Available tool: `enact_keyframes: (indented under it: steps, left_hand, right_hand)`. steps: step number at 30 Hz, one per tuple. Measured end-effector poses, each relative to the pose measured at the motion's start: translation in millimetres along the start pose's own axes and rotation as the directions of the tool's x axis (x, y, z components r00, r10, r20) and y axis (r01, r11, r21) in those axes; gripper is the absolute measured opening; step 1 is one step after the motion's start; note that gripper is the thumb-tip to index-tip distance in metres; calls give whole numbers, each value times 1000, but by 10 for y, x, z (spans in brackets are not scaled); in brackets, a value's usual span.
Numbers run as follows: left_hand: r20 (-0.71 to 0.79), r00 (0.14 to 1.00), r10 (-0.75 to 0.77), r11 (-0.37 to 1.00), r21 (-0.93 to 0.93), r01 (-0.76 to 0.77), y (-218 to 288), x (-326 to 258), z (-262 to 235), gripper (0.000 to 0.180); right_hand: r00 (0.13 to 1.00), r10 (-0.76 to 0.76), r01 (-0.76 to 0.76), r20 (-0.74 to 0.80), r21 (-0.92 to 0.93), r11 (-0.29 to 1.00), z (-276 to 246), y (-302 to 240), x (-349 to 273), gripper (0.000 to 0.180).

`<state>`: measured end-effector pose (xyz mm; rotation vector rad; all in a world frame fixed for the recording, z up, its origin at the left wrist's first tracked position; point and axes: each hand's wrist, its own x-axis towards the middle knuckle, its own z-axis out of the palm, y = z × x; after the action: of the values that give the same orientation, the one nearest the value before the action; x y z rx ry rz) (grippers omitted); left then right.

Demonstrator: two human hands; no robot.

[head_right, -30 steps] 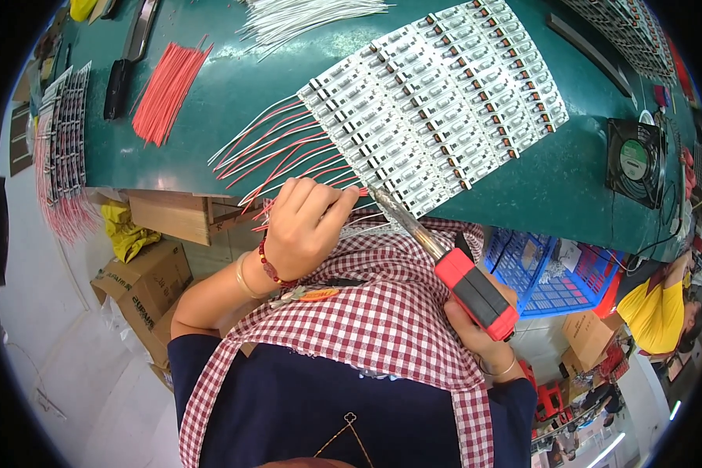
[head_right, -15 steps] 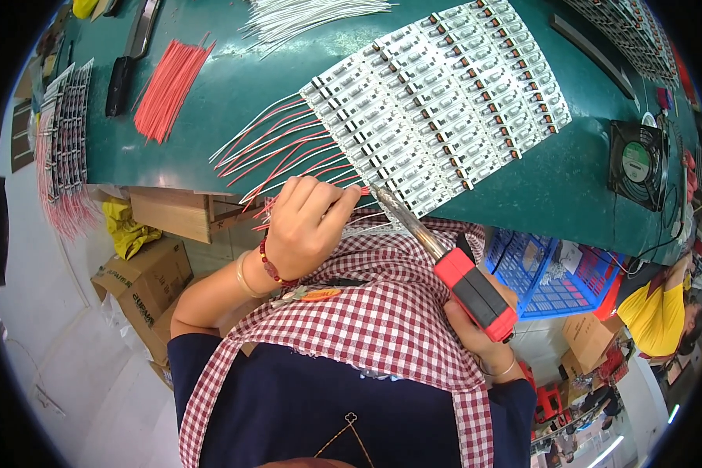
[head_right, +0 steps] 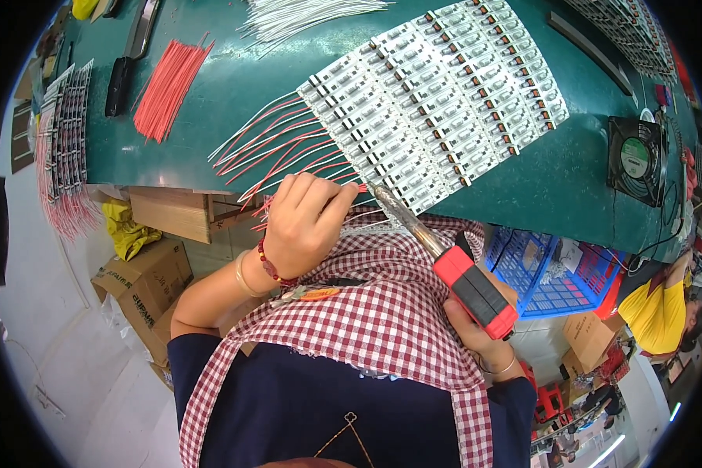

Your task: The person solders wires onto circuit board panels using a soldering iron, sets aside a finished panel, and inserts and solders white and red wires onto a new panel.

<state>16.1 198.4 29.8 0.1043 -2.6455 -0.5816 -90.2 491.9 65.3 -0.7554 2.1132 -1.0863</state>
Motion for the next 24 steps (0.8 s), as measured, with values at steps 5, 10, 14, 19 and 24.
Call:
enact_keyframes:
  steps: [5,10,14,19,24]
  left_hand:
    - [2,1000,-1,1000,-1,1,3,13,-14,24]
    - [7,1000,22,999,29,-23,-8,-3,11,15]
    - [-2,1000,22,999,39,-22,-8,5,4,14]
    - [5,1000,22,999,38,-22,-5,12,-3,13]
    - [17,1000,12,999,46,-13,16,6,-16,13]
  right_hand:
    - [998,-39,36,-39,-82,996,49,-10,23,20]
    - [996,-73,68,-50,-100,993,47,-25,53,22]
    - [990,131,-128,-58,43,991,6,6,-78,20]
    - [985,164,-160,-44,91,983,-16,68,-120,18]
    - [990,123,-116,-61,117,986,1,109,-119,19]
